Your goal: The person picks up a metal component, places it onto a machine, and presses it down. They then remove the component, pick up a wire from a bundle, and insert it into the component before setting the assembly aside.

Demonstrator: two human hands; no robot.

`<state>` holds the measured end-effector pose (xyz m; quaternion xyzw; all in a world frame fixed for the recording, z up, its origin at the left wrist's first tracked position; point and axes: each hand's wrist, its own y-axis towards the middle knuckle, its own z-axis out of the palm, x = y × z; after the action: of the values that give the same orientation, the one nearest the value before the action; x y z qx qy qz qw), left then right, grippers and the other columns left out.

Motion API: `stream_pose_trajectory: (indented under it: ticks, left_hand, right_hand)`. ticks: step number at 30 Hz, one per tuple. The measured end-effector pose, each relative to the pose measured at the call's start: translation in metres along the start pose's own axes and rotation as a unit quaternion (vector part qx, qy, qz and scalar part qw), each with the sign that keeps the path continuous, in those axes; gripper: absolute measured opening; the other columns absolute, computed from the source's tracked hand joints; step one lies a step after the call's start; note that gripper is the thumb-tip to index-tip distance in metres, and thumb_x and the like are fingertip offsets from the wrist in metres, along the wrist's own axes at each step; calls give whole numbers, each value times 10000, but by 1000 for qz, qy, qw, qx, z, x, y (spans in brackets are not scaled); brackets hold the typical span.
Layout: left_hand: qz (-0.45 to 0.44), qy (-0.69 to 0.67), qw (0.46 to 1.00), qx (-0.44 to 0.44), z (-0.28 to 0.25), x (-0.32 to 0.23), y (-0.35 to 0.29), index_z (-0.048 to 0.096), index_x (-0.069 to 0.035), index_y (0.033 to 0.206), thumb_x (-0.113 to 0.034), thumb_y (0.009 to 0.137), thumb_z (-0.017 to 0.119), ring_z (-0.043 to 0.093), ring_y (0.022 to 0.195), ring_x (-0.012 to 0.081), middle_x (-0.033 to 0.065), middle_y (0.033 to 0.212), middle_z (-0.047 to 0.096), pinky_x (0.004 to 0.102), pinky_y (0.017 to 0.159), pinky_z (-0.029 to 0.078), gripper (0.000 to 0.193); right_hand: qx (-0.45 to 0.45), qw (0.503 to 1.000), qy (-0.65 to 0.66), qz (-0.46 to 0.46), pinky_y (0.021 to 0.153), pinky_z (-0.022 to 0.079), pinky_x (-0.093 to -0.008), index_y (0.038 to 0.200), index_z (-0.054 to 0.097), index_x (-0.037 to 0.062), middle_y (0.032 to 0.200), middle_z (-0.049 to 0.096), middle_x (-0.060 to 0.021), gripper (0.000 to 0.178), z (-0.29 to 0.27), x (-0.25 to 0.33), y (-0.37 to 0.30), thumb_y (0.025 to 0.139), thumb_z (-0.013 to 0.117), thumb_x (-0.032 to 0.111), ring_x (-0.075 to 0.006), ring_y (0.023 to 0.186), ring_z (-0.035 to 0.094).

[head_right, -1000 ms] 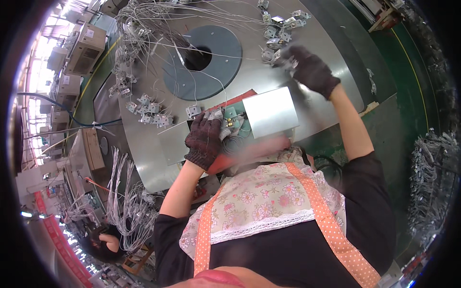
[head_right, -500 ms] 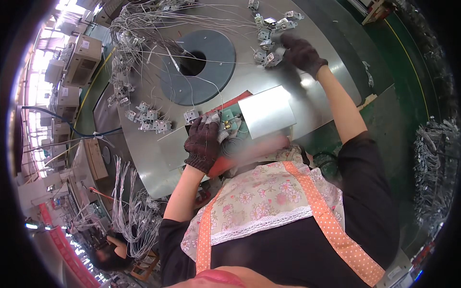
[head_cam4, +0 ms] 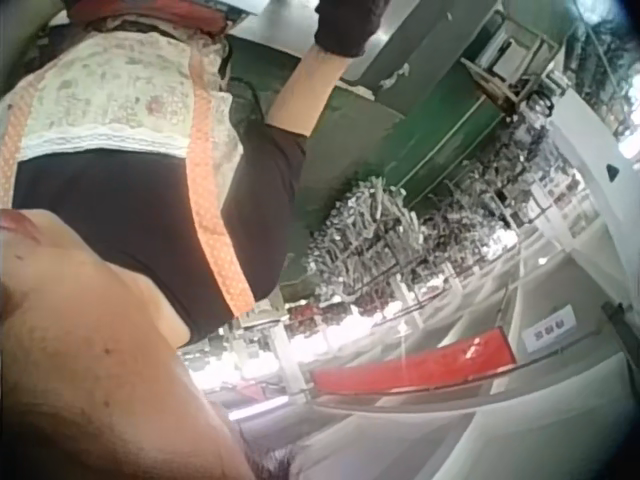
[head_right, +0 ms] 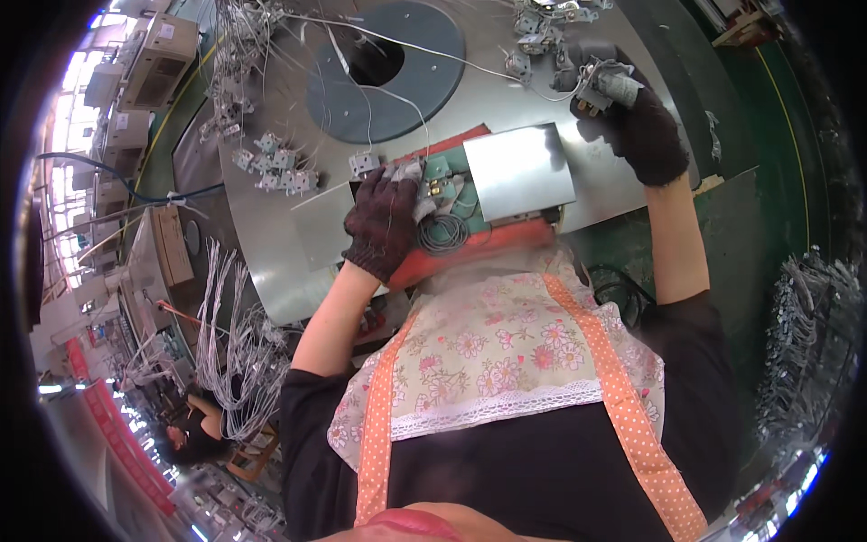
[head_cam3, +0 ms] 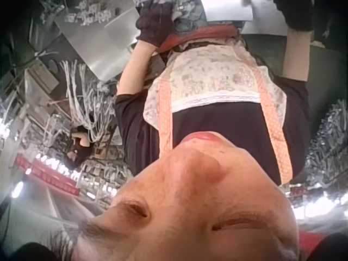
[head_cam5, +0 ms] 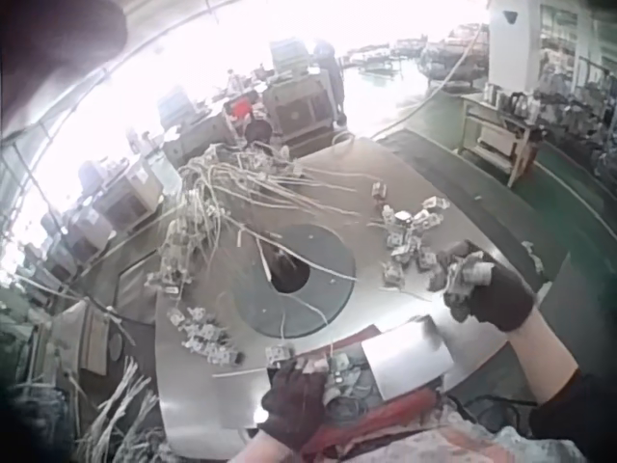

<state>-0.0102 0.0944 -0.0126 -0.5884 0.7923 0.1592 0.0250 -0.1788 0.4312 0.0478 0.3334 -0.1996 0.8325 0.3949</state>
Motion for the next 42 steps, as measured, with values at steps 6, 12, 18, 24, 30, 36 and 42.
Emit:
stream_pose_trajectory:
  ticks: [6, 12, 18, 24, 30, 36, 42]
  left_hand:
    - [-21, 22, 999, 24, 4, 3, -3, 578, 31, 1306, -253, 938, 506, 584, 1239, 365, 212, 1273, 635, 502, 1165, 350, 470]
    - [-16, -13, 1000, 8, 1, 3, -1, 583, 33, 1306, -259, 904, 576, 581, 1254, 371, 219, 1274, 638, 501, 1169, 348, 497]
    - [-4, 21, 1000, -10, 2, 2, -2, 622, 10, 1209, -261, 850, 642, 598, 1215, 363, 203, 1197, 666, 498, 1156, 359, 450]
    - [-9, 25, 999, 22, 0, 0, -2, 609, -30, 1301, -370, 893, 679, 635, 1198, 366, 184, 1221, 695, 496, 1105, 421, 536]
    - [10, 43, 999, 0, 5, 4, -5, 599, -18, 1303, -368, 884, 680, 621, 1219, 362, 194, 1250, 684, 487, 1111, 414, 552]
    - [-19, 29, 998, 44, 2, 3, -2, 608, -21, 1284, -362, 865, 696, 618, 1222, 363, 195, 1255, 681, 492, 1109, 415, 547]
    - [-13, 14, 999, 37, -1, 0, 0, 634, -12, 1196, -232, 912, 613, 606, 1204, 358, 184, 1131, 684, 493, 1151, 359, 360]
  right_hand:
    - [103, 981, -159, -46, 880, 548, -321, 1456, 477, 16, 1215, 650, -139, 563, 44, -3, -14, 972, 628, 260, -214, 1045, 671]
    - [197, 973, -82, -92, 924, 575, -459, 1466, 479, 60, 1169, 640, -163, 669, 58, -23, -21, 949, 675, 437, -299, 1023, 664]
    - [118, 990, -36, 67, 806, 632, -396, 1436, 498, 47, 1186, 662, -124, 528, 74, -66, 23, 992, 638, 297, -270, 999, 709]
    - [52, 995, 49, 65, 949, 588, -450, 1462, 464, 55, 1204, 637, -101, 512, 100, -77, 30, 1035, 588, 310, -240, 1038, 679]
    - [114, 993, 29, 29, 1123, 476, -458, 1585, 311, 39, 1286, 576, -84, 677, 111, -75, 19, 999, 584, 240, -207, 1203, 590]
    - [87, 994, -49, 36, 1122, 489, -403, 1588, 334, 68, 1341, 564, -68, 693, 119, -74, 13, 947, 595, 87, -197, 1218, 584]
    - [71, 994, -71, 30, 1071, 519, -389, 1577, 348, 78, 1362, 571, -115, 669, 117, -76, 11, 961, 608, 63, -229, 1205, 624]
